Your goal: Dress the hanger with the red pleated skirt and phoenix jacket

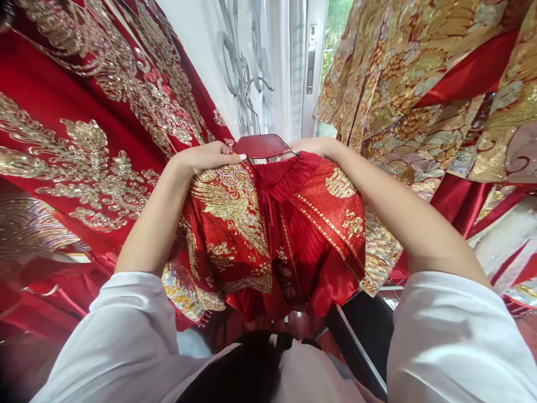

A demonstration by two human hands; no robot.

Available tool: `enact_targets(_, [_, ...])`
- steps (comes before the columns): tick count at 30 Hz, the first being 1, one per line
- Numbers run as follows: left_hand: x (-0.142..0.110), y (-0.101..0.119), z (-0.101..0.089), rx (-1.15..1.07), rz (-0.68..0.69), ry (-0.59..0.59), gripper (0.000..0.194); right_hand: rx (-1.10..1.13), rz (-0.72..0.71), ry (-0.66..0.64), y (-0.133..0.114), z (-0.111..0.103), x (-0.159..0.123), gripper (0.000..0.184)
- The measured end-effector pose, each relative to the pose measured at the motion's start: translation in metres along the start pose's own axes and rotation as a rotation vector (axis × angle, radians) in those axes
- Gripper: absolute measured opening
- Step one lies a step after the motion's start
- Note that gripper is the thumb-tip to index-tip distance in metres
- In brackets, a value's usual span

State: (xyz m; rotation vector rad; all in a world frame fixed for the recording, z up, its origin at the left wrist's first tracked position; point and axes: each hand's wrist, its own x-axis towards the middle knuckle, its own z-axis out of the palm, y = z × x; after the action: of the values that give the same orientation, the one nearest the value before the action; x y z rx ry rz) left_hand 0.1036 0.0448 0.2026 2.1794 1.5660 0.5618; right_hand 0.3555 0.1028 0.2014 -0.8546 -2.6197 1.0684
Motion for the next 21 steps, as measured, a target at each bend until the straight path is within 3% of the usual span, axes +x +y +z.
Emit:
enact_targets(4, [0.007, 0.003, 0.0, -0.192, 0.001, -0.074, 0.027, -0.081, -0.003, 0.0, 0.002, -0.001, 0.002, 0.027])
enact_targets(8, [0.011, 0.003, 0.002, -0.326, 0.019, -0.079, 0.025, -0.112, -0.012, -0.053, 0.0, -0.001, 0.016, 0.022])
enact_targets(12, [0.013, -0.002, 0.004, -0.428, 0.035, -0.069, 0.022, -0.119, -0.005, 0.082, -0.002, 0.0, 0.032, 0.03])
enact_targets(16, [0.012, -0.006, 0.004, -0.442, 0.048, -0.064, 0.012, -0.102, -0.066, 0.221, 0.005, 0.004, 0.025, 0.04])
enact_targets(21, [0.001, 0.003, 0.007, -0.261, 0.055, -0.012, 0.022, -0.041, -0.192, 0.293, 0.008, 0.007, 0.014, 0.061])
